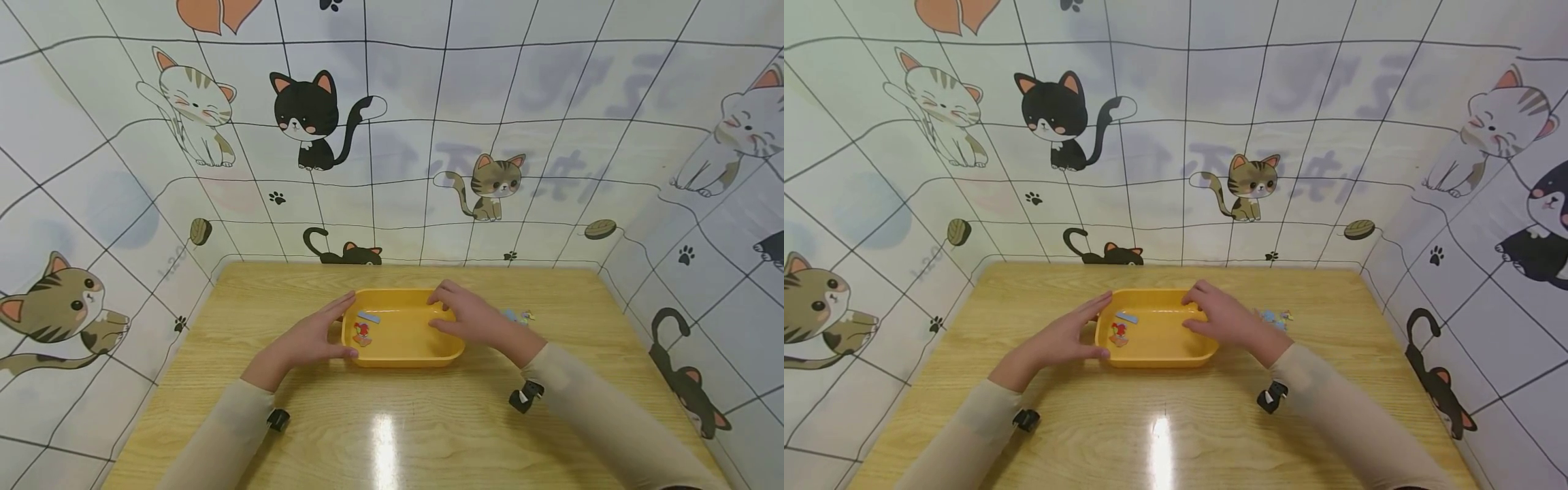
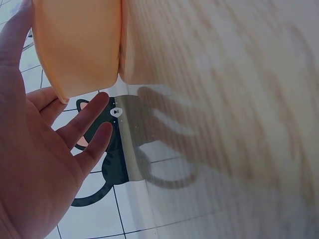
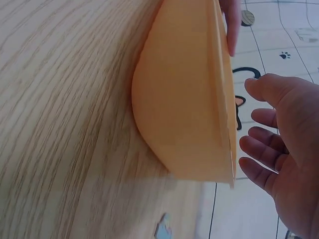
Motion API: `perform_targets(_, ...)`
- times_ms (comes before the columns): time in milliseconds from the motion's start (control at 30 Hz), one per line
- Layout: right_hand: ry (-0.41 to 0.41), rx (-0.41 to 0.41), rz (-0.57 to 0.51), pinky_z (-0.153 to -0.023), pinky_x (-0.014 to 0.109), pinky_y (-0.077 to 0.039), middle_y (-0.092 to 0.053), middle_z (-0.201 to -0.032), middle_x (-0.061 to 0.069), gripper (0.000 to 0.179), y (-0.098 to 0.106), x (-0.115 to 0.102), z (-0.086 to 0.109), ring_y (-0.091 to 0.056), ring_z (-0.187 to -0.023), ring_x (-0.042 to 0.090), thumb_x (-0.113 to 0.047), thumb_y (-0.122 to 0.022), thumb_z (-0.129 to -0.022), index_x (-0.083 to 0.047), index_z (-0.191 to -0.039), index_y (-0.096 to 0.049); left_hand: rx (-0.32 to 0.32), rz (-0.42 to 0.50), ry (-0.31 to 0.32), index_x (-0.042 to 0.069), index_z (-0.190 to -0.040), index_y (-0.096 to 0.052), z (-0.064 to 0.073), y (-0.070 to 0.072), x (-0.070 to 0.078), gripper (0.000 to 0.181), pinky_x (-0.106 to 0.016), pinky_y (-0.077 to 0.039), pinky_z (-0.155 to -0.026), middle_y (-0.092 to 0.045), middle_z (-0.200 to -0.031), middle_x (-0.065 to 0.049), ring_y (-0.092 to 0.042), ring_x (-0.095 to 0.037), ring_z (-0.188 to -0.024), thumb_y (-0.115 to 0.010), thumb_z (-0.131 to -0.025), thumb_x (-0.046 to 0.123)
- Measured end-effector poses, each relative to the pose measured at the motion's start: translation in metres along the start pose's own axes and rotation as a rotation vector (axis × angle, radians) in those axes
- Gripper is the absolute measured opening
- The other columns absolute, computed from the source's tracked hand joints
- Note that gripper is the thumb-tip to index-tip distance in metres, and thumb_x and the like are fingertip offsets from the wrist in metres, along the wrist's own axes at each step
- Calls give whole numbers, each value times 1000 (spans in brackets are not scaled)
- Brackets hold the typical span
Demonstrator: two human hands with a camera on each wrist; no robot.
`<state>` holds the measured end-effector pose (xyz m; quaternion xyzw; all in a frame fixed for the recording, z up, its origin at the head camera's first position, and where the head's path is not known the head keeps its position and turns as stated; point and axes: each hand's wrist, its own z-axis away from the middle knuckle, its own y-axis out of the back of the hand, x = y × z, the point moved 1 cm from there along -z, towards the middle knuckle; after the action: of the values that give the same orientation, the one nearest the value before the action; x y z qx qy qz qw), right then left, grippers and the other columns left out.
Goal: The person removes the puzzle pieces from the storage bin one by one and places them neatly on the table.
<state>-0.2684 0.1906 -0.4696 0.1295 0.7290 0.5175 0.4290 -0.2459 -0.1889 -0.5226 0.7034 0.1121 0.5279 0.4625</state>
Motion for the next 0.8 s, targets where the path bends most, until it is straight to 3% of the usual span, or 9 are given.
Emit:
perform_targets(233, 11, -57, -20, -98, 47, -60, -62, -131, 12, 38, -16, -10, -20, -69, -116, 36, -24, -79, -105, -6, -138, -69, -4, -7, -6, 19, -178, -27, 0, 0, 0, 120, -61, -32, -129, -16, -184, 10, -33, -30, -164, -90, -86, 62)
perform_targets(500, 48, -143, -18, -93, 42, -60, -62, -131, 13, 44, -35, -23, -43, -68, -113, 33, -25, -81, -104, -7, -142, -68, -1, 1, 5, 20, -178, -27, -1, 0, 0, 117, -62, -33, -129, -16, -184, 12, -35, -29, -163, -93, -87, 54)
perform_targets(800, 97, -212, -7, -96, 38, -60, -64, -136, 10, 48, -54, -44, -60, -70, -113, 27, -24, -82, -104, -9, -147, -67, 0, -15, -1, 21, -178, -27, 0, 0, -2, 118, -63, -35, -127, -16, -184, 11, -38, -30, -162, -91, -87, 60)
